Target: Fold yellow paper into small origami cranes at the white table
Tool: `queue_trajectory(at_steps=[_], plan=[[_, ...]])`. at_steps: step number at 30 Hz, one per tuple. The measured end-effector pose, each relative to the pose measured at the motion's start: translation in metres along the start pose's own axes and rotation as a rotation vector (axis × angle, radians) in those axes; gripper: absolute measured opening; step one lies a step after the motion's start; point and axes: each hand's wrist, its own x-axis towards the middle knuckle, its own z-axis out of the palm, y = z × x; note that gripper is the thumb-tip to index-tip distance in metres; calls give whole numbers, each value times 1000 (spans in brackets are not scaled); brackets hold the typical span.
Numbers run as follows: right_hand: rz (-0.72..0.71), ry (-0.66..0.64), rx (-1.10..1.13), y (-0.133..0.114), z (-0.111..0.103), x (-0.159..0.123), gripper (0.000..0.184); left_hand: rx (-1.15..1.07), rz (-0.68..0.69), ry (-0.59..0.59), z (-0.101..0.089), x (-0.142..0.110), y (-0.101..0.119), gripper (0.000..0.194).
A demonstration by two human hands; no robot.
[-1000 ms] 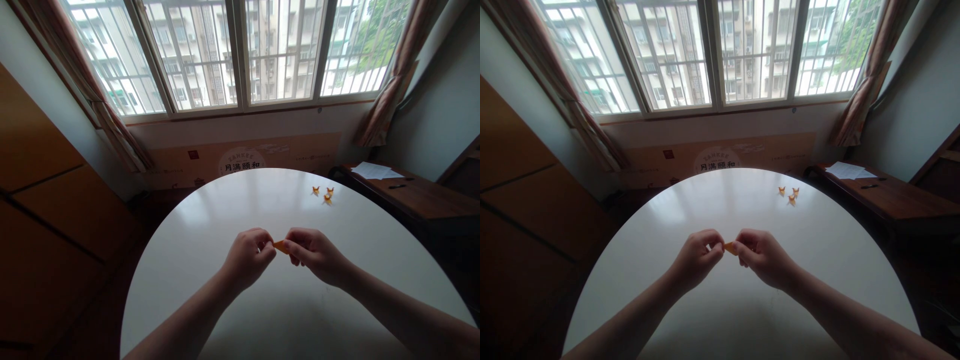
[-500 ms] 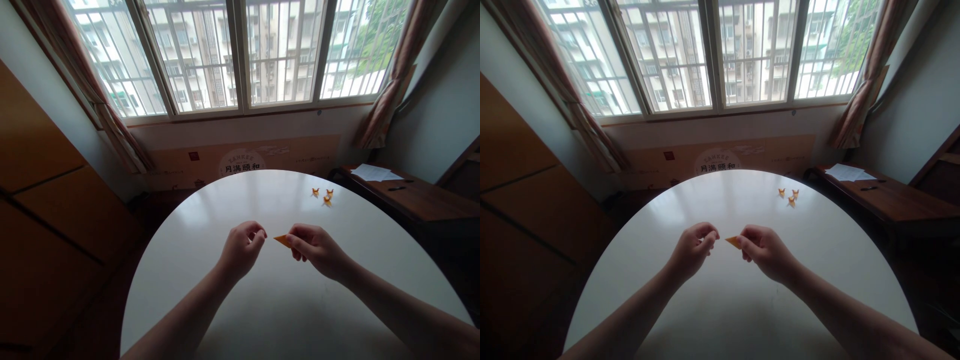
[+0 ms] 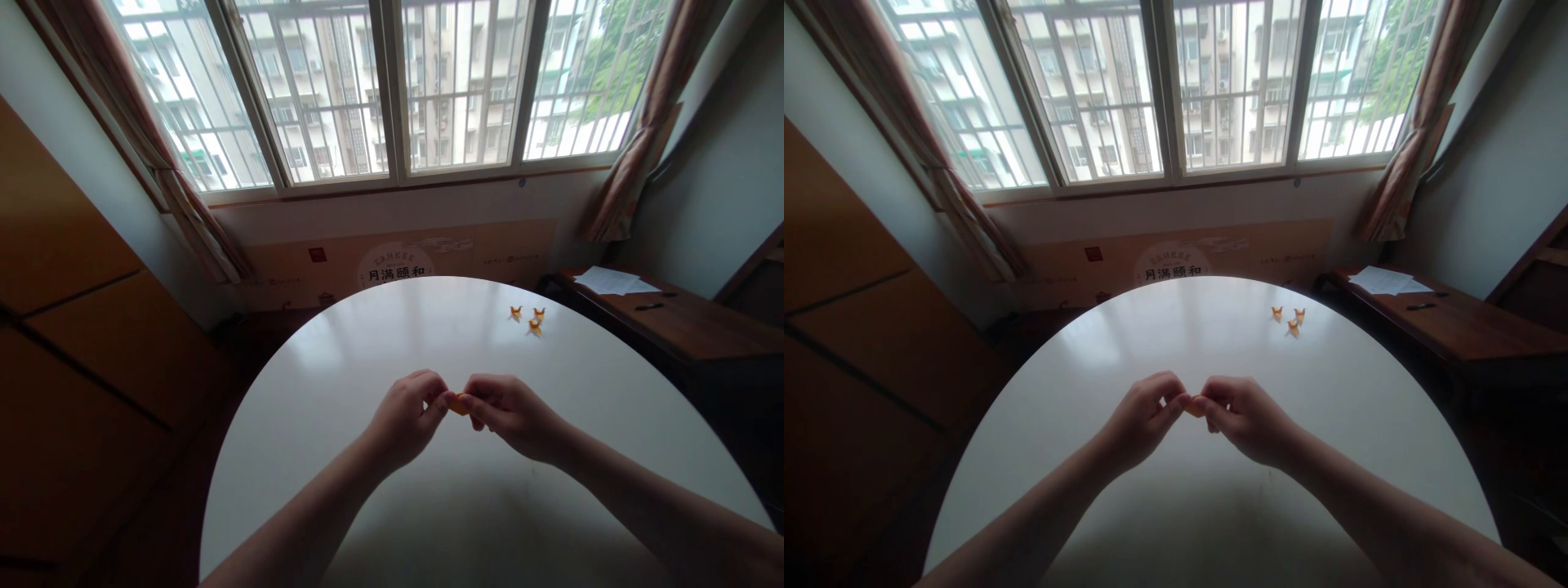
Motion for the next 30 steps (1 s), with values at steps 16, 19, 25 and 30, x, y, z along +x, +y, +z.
queue_trajectory(at_steps=[16,19,25,30], plan=[[94,-74,219,6,-12,8,45,-532,-286,-13,1,5,-10,40],[89,-64,208,9,-14,10,45,-565,-298,10,0,6,-13,43],[115,27,248,16,-21,16,47,-591,-318,51,-1,9,-16,47],[158,76,265,15,-21,17,51,-622,-370,-112,0,8,-16,49]])
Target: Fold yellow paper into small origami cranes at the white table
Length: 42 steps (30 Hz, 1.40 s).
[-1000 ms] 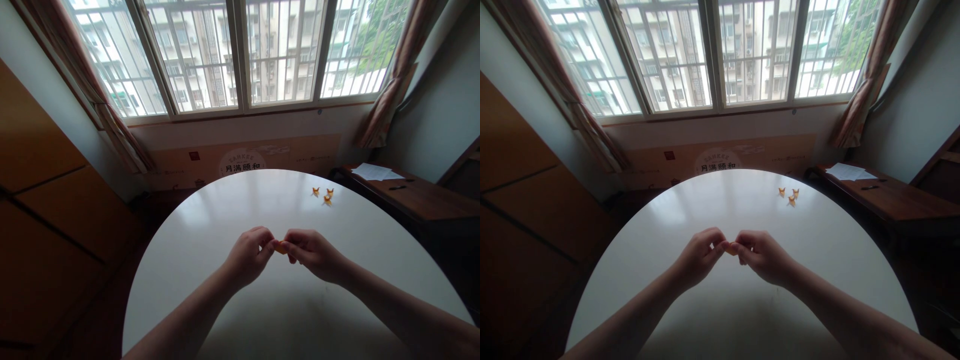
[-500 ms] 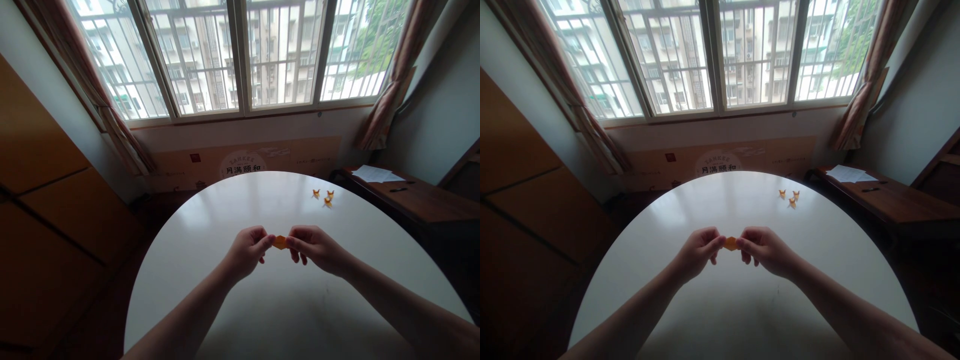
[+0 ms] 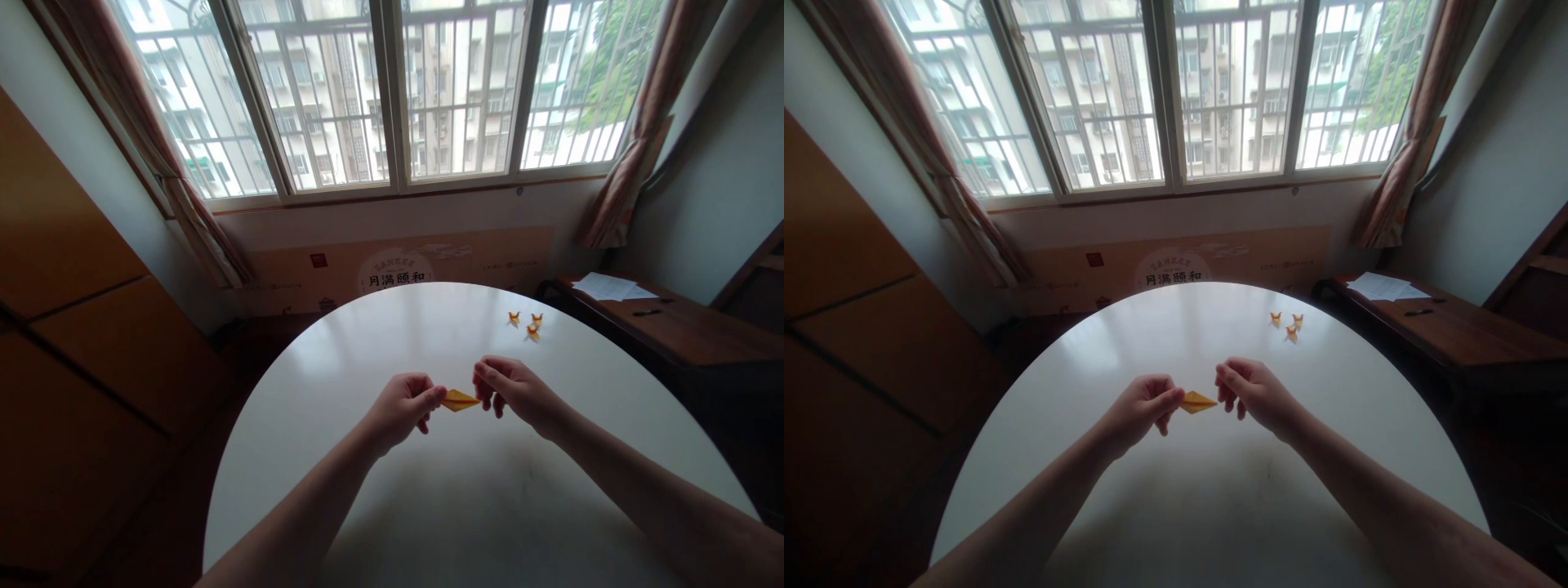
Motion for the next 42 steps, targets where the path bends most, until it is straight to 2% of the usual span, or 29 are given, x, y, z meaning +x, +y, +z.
queue_trajectory(at_steps=[3,5,9,13,16,19,23,26,30,36,42], plan=[[55,-136,-18,-1,2,-3,48,43,-68,-121,1,-2,0,47],[73,-235,-51,-1,4,-6,44,65,-86,-161,1,-2,1,44],[108,-333,-77,-1,8,-10,34,74,-81,-143,1,-1,-1,41],[179,-392,-13,-1,15,-12,27,74,-89,-122,3,2,-6,41],[199,-370,40,-2,19,-14,28,32,-97,-96,4,2,-7,45],[188,-297,71,-5,20,-14,32,-47,-96,-8,5,2,-4,47],[125,-175,71,-10,18,-14,35,-102,-66,136,6,0,4,40],[75,-116,44,-12,16,-14,33,-107,-9,176,9,-3,9,33],[47,-101,40,-13,15,-14,30,-104,13,139,12,-7,13,29],[58,-113,63,-15,17,-14,31,-51,-23,36,14,-9,12,36],[73,-100,78,-13,18,-14,30,-21,-42,19,14,-8,10,32]])
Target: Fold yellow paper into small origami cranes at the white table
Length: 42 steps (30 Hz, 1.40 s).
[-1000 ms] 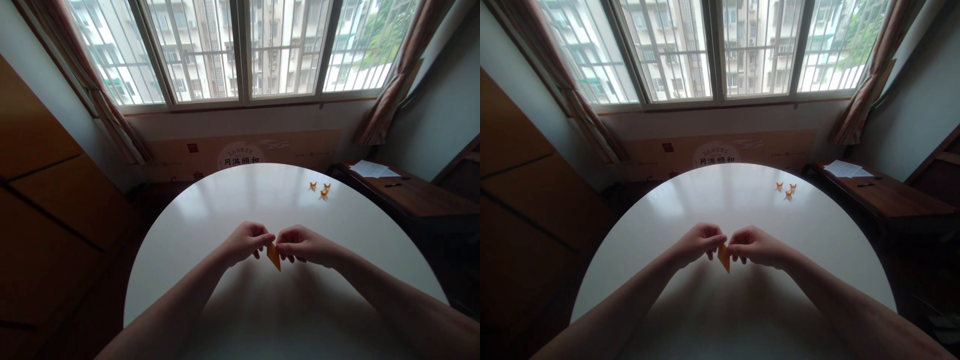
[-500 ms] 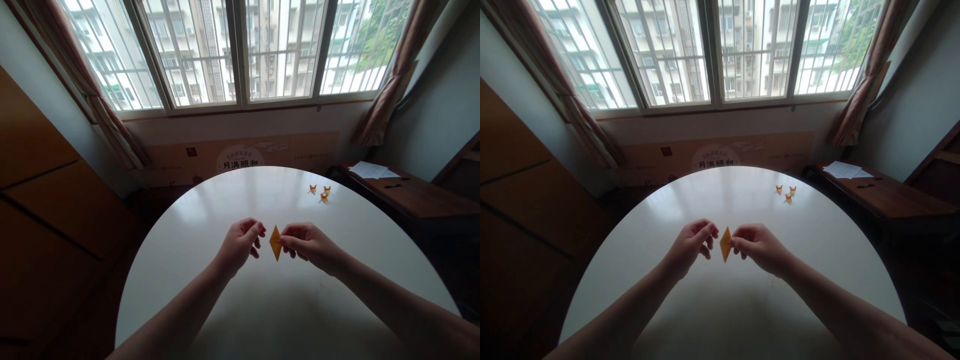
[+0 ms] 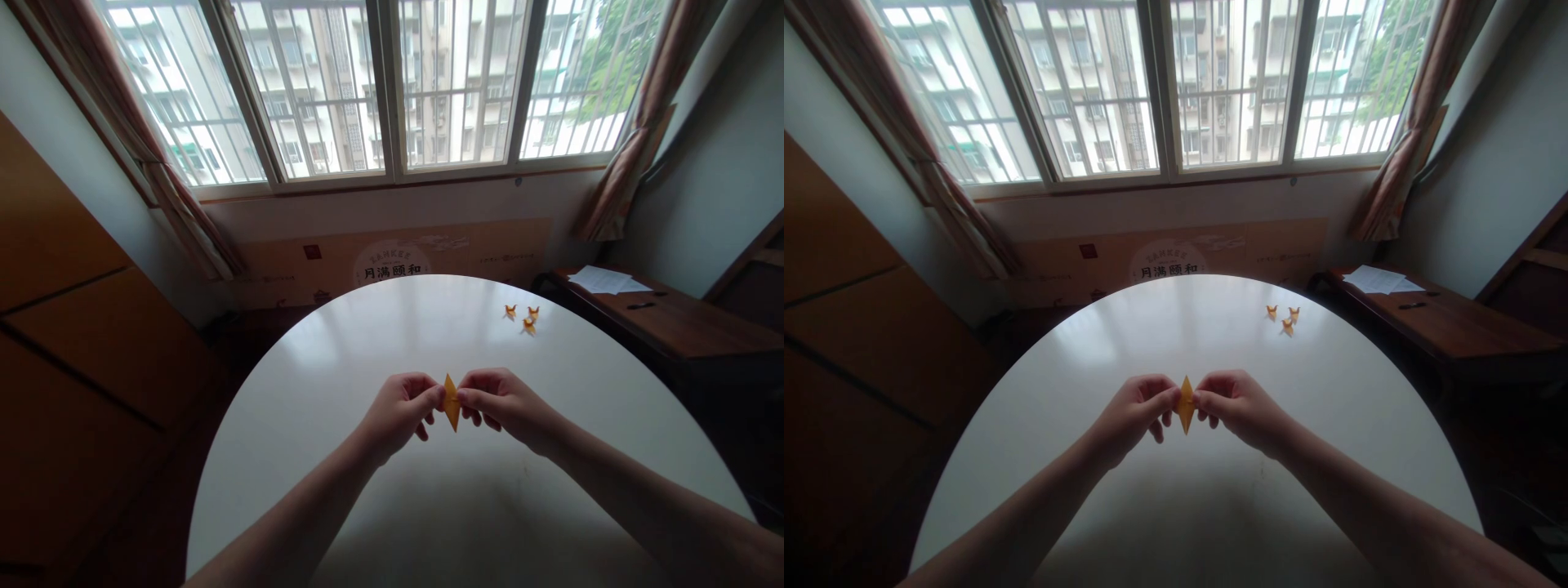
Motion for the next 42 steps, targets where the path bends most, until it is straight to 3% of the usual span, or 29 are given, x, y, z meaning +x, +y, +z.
queue_trajectory(at_steps=[9,18,32,42], plan=[[6,-13,-28,3,-1,2,30,24,8,19,0,2,-4,29],[-4,-42,-90,10,-2,4,34,215,94,53,-1,4,-10,27],[0,-63,155,13,-3,6,30,-174,-40,-51,-2,0,0,31],[-11,-86,194,10,1,5,32,-253,-99,-145,-5,-1,-1,35]])
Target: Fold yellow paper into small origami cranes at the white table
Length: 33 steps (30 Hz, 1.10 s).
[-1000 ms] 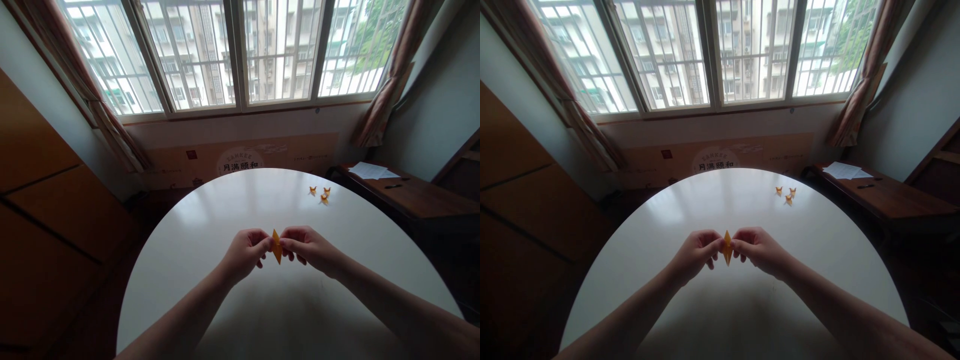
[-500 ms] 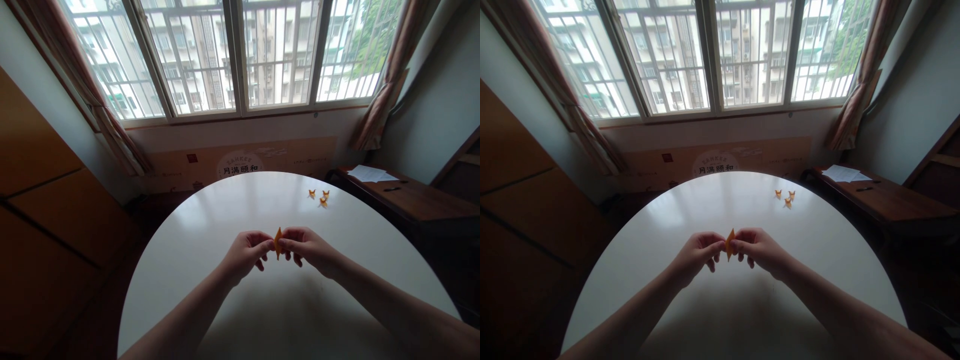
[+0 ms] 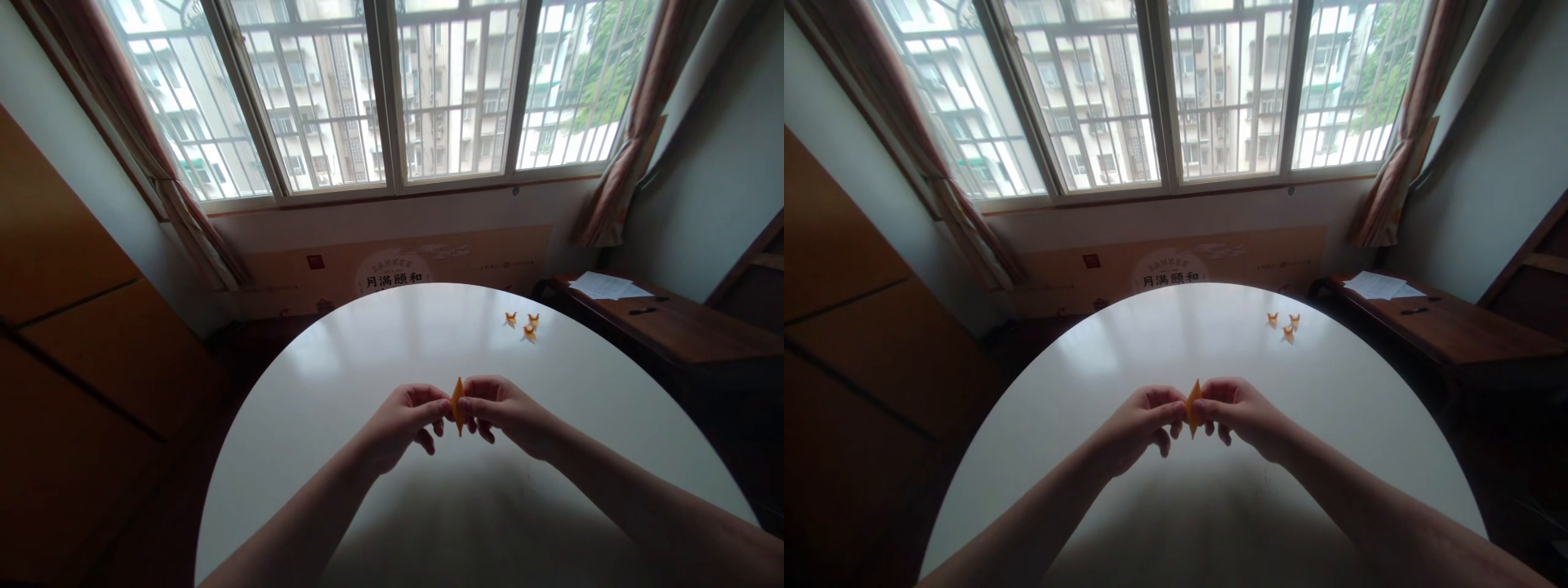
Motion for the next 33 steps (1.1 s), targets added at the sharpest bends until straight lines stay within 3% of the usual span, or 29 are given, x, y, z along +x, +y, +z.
queue_trajectory(at_steps=[8,13,22,33], plan=[[-80,55,-107,3,-1,1,29,175,223,186,7,2,-5,25],[-122,82,-223,5,-1,0,27,514,455,284,7,-3,-3,7],[-114,119,-322,-4,4,-3,23,895,664,266,6,-10,3,11],[-170,151,-327,-11,10,-9,20,805,679,259,7,-11,2,14]])
